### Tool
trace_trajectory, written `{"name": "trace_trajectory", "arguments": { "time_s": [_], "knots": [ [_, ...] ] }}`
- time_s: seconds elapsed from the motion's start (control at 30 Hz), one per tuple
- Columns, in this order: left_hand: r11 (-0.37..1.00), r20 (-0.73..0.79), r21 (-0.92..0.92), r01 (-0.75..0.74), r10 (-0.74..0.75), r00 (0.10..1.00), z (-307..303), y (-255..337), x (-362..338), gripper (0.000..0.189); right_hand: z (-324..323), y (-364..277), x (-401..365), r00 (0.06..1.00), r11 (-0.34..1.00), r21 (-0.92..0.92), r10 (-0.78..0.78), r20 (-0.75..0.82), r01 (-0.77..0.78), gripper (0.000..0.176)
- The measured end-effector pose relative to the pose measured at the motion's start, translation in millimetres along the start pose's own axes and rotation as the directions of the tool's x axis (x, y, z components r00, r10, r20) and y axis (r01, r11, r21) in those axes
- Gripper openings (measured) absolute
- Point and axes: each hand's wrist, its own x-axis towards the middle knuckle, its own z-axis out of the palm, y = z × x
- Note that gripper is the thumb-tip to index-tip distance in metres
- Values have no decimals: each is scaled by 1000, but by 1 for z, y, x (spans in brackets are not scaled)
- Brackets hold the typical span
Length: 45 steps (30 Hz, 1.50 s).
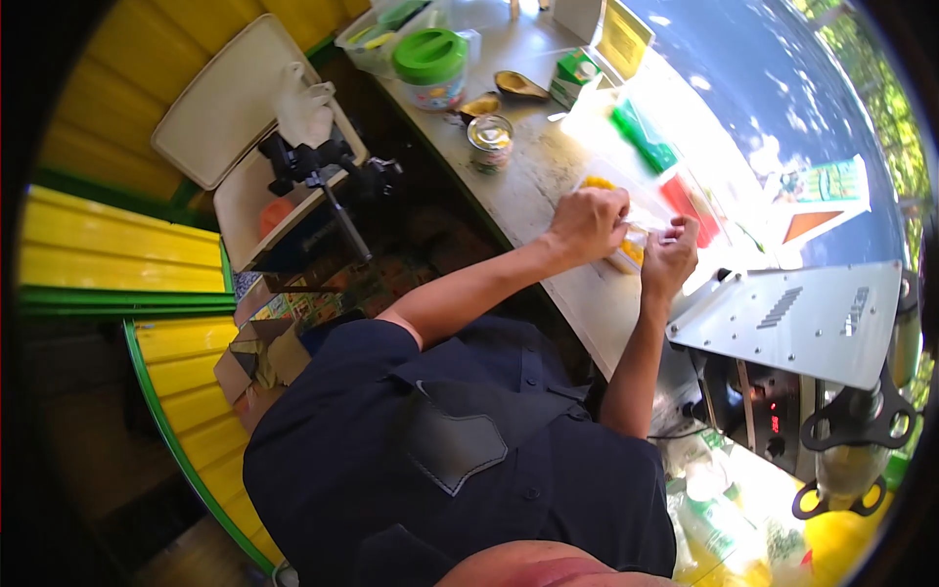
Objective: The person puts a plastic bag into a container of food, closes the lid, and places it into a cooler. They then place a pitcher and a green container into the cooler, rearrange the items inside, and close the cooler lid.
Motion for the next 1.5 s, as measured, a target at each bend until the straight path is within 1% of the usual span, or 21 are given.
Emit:
{"name": "trace_trajectory", "arguments": {
  "time_s": [0.13, 0.23, 0.3, 0.47, 0.53, 0.57, 0.6, 0.67, 0.8, 0.87, 0.97, 1.0, 1.1, 1.13, 1.2, 1.23, 1.27, 1.33, 1.4, 1.47, 1.5],
  "knots": [
    [993, -9, 89, 73, -72, 997, 7, -9, 12, 18, -14, -36, -7, 987, 994, 14, 102, 128, -104, 33],
    [985, 15, 141, 95, -98, 995, 7, -14, 21, 16, -18, -42, -11, 980, 998, 19, 50, 191, -55, 33],
    [969, 84, 208, 133, -153, 985, 5, -13, 25, 13, -15, -32, -9, 987, 999, -18, 30, 159, -28, 32],
    [968, 154, 239, 74, -113, 982, 8, -2, 15, 11, 1, 0, -2, 997, 983, -166, -71, 10, 72, 31],
    [971, 174, 233, 61, -103, 979, 11, 1, 12, 12, 2, 0, -4, 993, 986, -116, -119, 3, 118, 31],
    [970, 116, 237, 60, -90, 989, 12, 0, 13, 11, 0, -4, -3, 985, 983, -64, -171, -9, 170, 30],
    [969, 58, 241, 60, -76, 995, 13, -2, 15, 10, -2, -8, -4, 986, 984, -70, -168, -9, 166, 30],
    [957, 41, 282, 64, -78, 996, 12, -16, 23, 9, -16, -34, -7, 991, 997, 79, -19, 134, 8, 30],
    [930, 23, 366, 32, -43, 999, 9, -28, 31, 6, -8, -14, -4, 997, 1000, 12, 7, 79, -8, 29],
    [933, 66, 354, 63, -92, 994, 1, -17, 33, 10, -7, -22, -5, 997, 1000, -17, 5, 77, -4, 28],
    [964, 279, 207, 168, -223, 934, -23, 3, 35, 21, -10, -22, -10, 994, 999, 32, 40, 98, -43, 26],
    [963, 278, 209, 168, -223, 934, -20, 0, 33, 21, -14, -18, -12, 995, 999, 32, 30, 99, -33, 25],
    [999, 171, -28, 38, -33, 985, -6, -28, 39, 20, -20, -23, -8, 996, 998, 53, -42, 77, 38, 26],
    [999, 165, -10, 42, -40, 985, -6, -32, 42, 20, -24, -36, -9, 997, 998, 66, -18, 78, 13, 25],
    [999, 137, -30, -26, 30, 990, -11, -38, 49, 16, -25, -30, -6, 977, 997, 65, 34, 213, -49, 25],
    [1000, 145, 15, 23, -25, 989, -21, -29, 51, 13, -21, -17, -7, 984, 995, 98, -3, 177, -15, 26],
    [999, 118, 33, 22, -26, 993, -32, -23, 56, 13, -22, -24, -10, 996, 986, 144, -87, 32, 81, 27],
    [997, 236, 23, 77, -81, 968, -46, -18, 57, 13, -37, -44, -11, 996, 994, 84, 59, 72, -65, 31],
    [996, 237, 16, 84, -85, 968, -34, -29, 54, 15, -36, -34, -9, 987, 990, 117, 61, 151, -79, 34],
    [996, 259, 71, 49, -66, 964, -28, -32, 58, 15, -28, -12, -5, 948, 972, 199, 60, 312, -127, 39],
    [997, 272, 64, 48, -64, 960, -29, -31, 56, 15, -24, 7, -3, 900, 907, 362, 42, 434, -217, 50]
  ]
}}
